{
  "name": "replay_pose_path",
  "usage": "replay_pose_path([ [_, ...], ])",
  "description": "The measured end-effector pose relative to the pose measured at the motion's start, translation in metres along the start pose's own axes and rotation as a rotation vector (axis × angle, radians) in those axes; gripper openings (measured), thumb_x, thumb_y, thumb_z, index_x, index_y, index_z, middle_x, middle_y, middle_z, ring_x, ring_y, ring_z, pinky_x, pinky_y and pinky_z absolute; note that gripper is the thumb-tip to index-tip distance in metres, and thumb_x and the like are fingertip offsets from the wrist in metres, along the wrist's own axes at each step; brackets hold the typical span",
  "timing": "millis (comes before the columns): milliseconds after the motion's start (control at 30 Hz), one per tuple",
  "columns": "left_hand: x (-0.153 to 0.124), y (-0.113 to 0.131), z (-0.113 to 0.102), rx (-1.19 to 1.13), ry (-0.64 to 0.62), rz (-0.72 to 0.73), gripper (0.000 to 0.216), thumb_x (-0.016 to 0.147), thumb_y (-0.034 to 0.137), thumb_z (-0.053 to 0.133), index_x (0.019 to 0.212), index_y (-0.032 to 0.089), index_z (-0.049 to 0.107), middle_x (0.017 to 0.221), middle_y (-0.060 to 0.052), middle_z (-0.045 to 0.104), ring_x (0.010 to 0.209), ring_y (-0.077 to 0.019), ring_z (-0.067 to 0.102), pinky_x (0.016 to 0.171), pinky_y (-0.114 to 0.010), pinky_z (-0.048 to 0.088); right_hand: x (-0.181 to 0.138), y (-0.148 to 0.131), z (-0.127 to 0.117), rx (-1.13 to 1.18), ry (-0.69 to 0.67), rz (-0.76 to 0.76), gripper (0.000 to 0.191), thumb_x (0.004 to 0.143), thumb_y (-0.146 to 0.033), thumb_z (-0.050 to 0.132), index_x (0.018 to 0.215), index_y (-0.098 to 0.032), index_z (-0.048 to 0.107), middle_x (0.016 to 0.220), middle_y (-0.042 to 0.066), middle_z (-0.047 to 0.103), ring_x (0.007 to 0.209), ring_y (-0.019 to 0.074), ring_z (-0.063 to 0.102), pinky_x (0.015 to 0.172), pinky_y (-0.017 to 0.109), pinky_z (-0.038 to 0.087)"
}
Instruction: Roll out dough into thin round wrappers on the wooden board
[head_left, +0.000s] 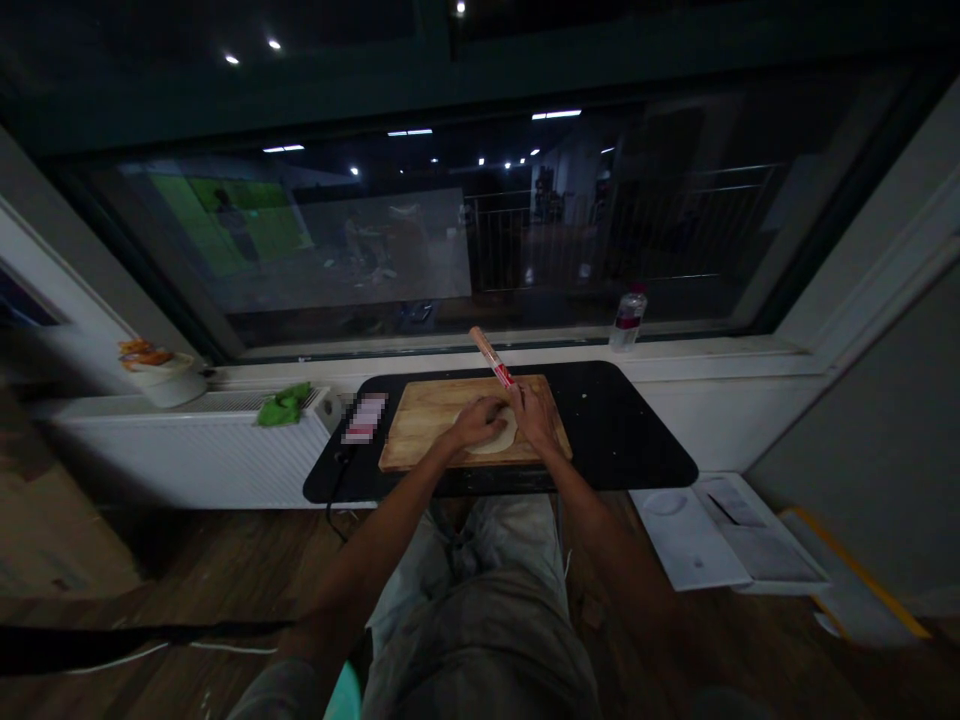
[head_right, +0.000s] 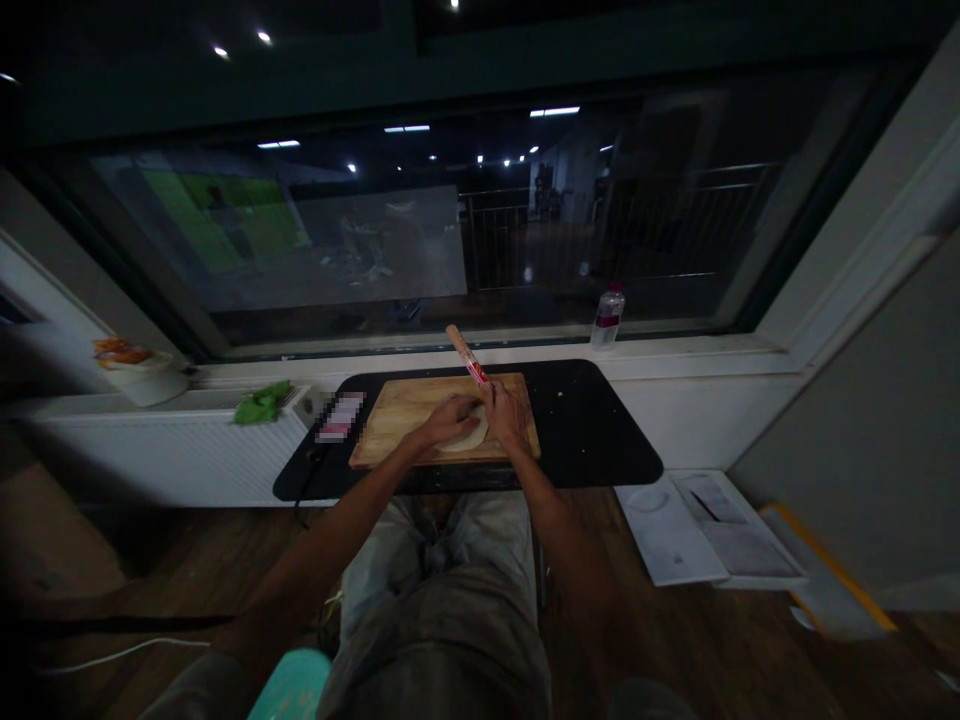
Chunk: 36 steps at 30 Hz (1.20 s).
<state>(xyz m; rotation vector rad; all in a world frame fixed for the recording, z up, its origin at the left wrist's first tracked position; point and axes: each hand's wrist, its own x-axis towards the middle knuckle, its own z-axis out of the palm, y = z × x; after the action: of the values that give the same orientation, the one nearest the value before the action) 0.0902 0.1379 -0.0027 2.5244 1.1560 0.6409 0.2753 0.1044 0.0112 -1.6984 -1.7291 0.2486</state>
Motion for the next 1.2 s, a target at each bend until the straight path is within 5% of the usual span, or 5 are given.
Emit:
replay_pose_path([
  [267, -0.042, 0.027, -0.010, 0.215, -0.071, -0.039, 0.069, 0.102, 0.066, 0.067, 0.158, 0.026, 0.062, 0.173, -0.015, 0.055, 0.160, -0.0384, 0.050, 0.135, -0.063, 0.036, 0.000, 0.002, -0.001, -0.001, 0.013, -0.006, 0.050, 0.123, -0.045, 0.032, 0.141, -0.021, 0.072, 0.128, 0.012, 0.083, 0.117, 0.0263, 0.076, 0.099, 0.031, 0.051],
  [467, -0.052, 0.052, -0.026, 0.287, -0.180, -0.009, 0.054, 0.108, 0.058, 0.061, 0.155, 0.031, 0.068, 0.169, -0.011, 0.061, 0.159, -0.0318, 0.052, 0.137, -0.050, 0.035, -0.001, 0.000, -0.005, 0.014, 0.003, -0.021, 0.056, 0.123, -0.047, 0.027, 0.144, -0.020, 0.071, 0.132, 0.014, 0.082, 0.118, 0.0265, 0.076, 0.099, 0.031, 0.052],
  [800, -0.083, -0.004, -0.065, 0.264, -0.197, 0.026, 0.040, 0.111, 0.028, 0.055, 0.144, 0.036, 0.076, 0.166, -0.001, 0.066, 0.158, -0.0200, 0.057, 0.136, -0.041, 0.039, -0.001, 0.000, -0.003, 0.050, -0.019, -0.040, 0.052, 0.122, -0.047, 0.032, 0.149, -0.022, 0.069, 0.130, 0.010, 0.084, 0.118, 0.0254, 0.077, 0.101, 0.032, 0.054],
  [1000, -0.099, -0.026, -0.081, 0.055, -0.045, -0.150, 0.042, 0.104, 0.021, 0.052, 0.136, 0.024, 0.080, 0.148, -0.007, 0.078, 0.141, -0.0216, 0.071, 0.126, -0.036, 0.053, -0.005, -0.003, -0.002, 0.055, -0.112, -0.181, 0.041, 0.118, -0.045, 0.051, 0.149, -0.027, 0.072, 0.145, 0.008, 0.079, 0.129, 0.0262, 0.075, 0.105, 0.031, 0.056],
  [1200, -0.072, -0.012, -0.078, 0.207, 0.424, -0.474, 0.048, 0.110, 0.027, 0.045, 0.154, 0.017, 0.062, 0.157, -0.017, 0.066, 0.150, -0.0291, 0.059, 0.130, -0.046, 0.049, -0.006, 0.001, 0.001, 0.021, -0.172, -0.318, 0.037, 0.116, -0.040, 0.058, 0.145, -0.028, 0.076, 0.145, 0.007, 0.079, 0.133, 0.0250, 0.072, 0.114, 0.034, 0.054],
])
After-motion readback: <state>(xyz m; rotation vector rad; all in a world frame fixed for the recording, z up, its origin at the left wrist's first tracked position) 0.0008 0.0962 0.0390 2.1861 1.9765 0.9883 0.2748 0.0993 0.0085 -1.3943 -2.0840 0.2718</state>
